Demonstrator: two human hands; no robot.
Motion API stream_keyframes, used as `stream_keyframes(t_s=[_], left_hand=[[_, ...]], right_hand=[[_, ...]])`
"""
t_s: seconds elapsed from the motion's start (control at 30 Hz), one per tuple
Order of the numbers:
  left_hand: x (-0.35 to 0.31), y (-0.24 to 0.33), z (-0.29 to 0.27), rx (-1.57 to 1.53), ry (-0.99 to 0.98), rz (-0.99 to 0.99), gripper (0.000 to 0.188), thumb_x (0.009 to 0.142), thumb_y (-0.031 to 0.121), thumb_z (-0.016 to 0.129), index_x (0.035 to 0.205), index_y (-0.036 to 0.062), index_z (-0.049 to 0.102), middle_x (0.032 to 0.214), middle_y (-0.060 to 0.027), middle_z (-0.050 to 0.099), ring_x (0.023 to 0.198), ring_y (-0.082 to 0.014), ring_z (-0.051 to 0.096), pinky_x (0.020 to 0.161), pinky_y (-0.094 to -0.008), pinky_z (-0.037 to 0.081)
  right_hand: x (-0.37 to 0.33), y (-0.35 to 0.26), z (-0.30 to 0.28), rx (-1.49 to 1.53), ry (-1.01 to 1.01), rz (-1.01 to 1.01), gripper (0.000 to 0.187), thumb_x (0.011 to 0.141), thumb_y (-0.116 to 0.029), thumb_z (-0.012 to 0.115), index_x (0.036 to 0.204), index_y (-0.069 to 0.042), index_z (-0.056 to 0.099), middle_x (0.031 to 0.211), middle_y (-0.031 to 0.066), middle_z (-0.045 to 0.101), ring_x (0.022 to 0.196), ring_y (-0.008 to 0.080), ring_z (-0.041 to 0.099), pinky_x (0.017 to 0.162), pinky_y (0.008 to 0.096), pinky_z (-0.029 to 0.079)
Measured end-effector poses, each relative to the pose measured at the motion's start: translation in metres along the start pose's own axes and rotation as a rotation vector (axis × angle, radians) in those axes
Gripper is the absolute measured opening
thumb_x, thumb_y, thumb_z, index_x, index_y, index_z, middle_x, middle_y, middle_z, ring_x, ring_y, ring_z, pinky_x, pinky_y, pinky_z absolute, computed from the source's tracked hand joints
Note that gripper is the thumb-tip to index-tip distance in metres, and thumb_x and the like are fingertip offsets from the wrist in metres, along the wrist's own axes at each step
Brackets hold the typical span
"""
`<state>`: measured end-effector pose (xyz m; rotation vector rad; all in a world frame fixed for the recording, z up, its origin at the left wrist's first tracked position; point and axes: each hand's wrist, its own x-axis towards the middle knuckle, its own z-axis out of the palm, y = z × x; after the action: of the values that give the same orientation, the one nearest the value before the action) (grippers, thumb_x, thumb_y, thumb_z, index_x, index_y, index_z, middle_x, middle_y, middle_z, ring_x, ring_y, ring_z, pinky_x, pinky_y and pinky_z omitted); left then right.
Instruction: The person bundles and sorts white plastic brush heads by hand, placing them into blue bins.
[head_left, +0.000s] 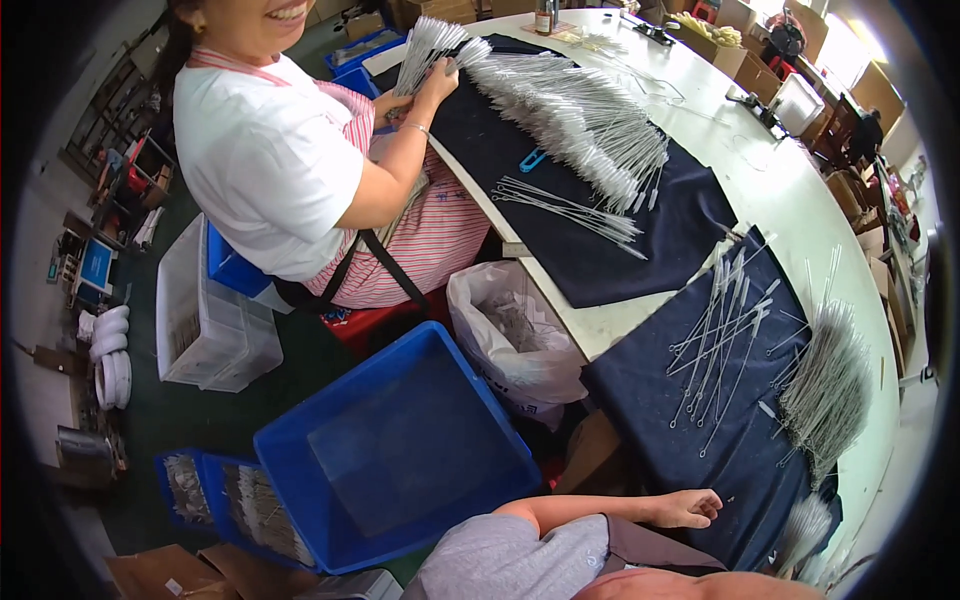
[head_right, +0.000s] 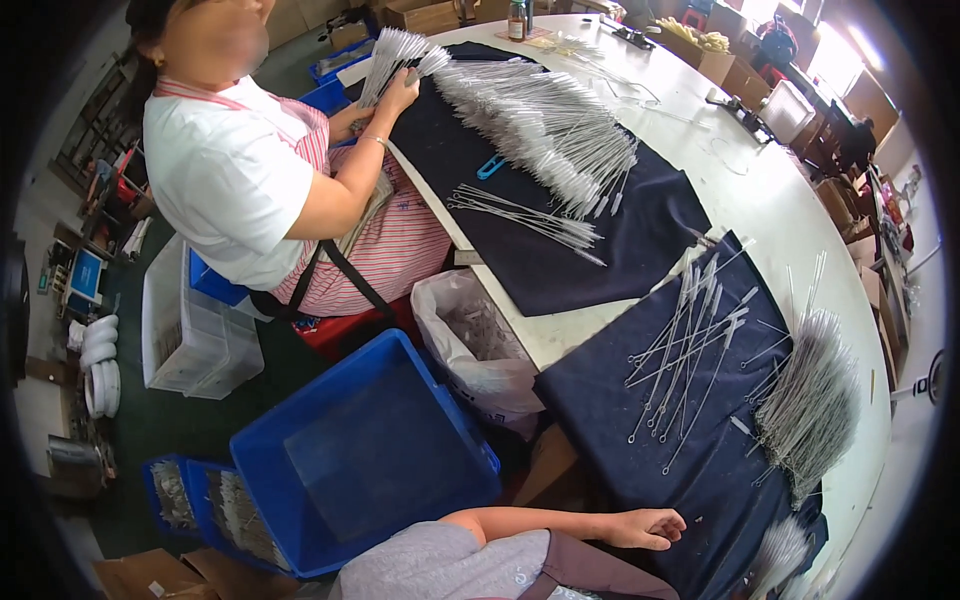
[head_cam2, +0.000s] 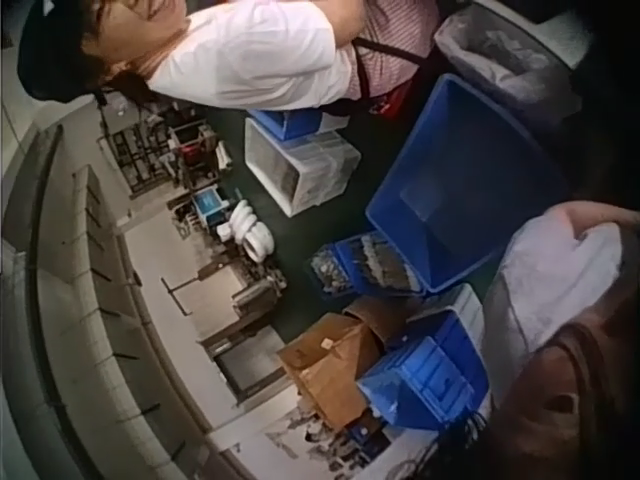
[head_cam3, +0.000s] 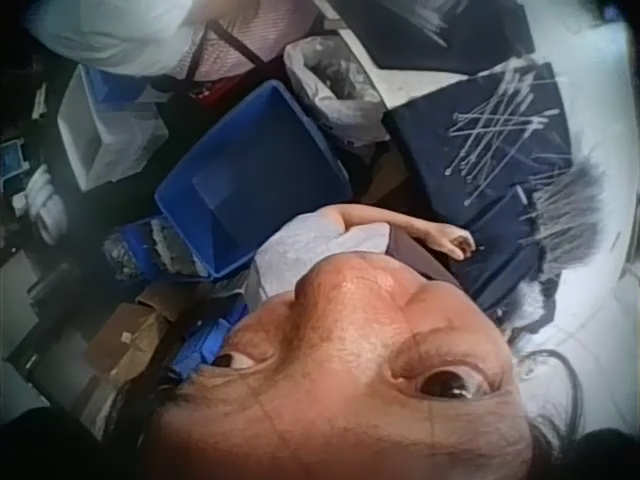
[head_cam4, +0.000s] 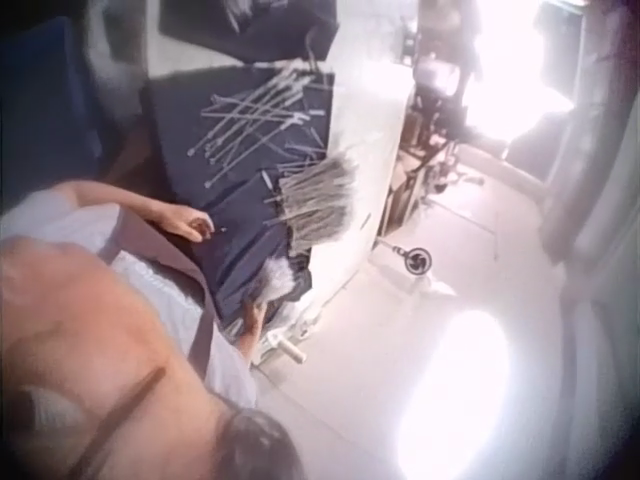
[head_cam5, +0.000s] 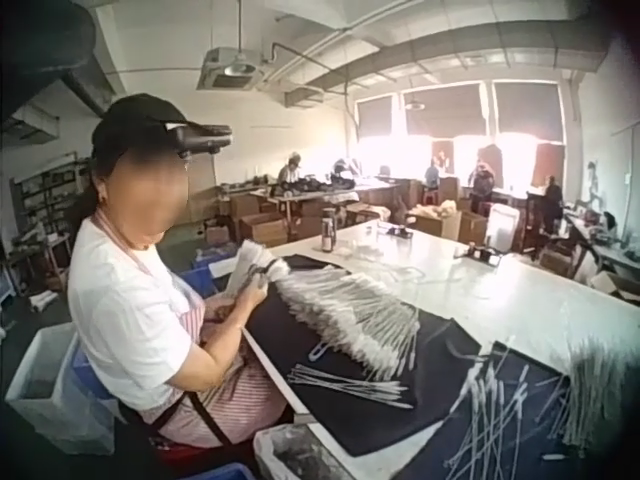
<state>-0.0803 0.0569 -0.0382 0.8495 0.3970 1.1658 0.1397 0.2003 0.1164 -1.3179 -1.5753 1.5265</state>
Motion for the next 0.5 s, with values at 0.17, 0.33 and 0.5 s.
stream_keyframes(t_s=[0.17, 0.33, 0.5], left_hand=[[0.003, 0.006, 0.001, -0.020, -0.035, -0.072, 0.042, 0.085, 0.012, 0.055, 0.121, -0.0032, 0.039, 0.109, -0.0091, 0.049, 0.105, -0.0142, 0.046, 0.092, -0.0278, 0.038], [0.004, 0.001, 0.001, -0.060, 0.018, -0.120, 0.039, 0.086, 0.011, 0.052, 0.120, -0.0024, 0.040, 0.111, -0.0098, 0.050, 0.106, -0.0141, 0.047, 0.090, -0.0269, 0.038], [0.005, -0.001, 0.007, -0.076, 0.105, -0.099, 0.036, 0.087, 0.016, 0.053, 0.118, 0.0000, 0.043, 0.109, -0.0074, 0.051, 0.100, -0.0122, 0.048, 0.086, -0.0256, 0.040]], right_hand=[[-0.004, 0.026, -0.057, 0.100, 0.045, 0.011, 0.053, 0.077, -0.016, 0.061, 0.123, -0.006, 0.036, 0.072, -0.0024, 0.040, 0.055, 0.0058, 0.040, 0.050, 0.0205, 0.038], [-0.037, 0.051, -0.113, 0.201, 0.131, 0.036, 0.053, 0.078, -0.015, 0.060, 0.124, -0.006, 0.035, 0.072, -0.0024, 0.040, 0.056, 0.0058, 0.040, 0.051, 0.0206, 0.038], [-0.091, 0.070, -0.167, 0.311, 0.247, 0.030, 0.054, 0.078, -0.015, 0.060, 0.125, -0.006, 0.035, 0.073, -0.0024, 0.040, 0.057, 0.0059, 0.040, 0.052, 0.0206, 0.038]])
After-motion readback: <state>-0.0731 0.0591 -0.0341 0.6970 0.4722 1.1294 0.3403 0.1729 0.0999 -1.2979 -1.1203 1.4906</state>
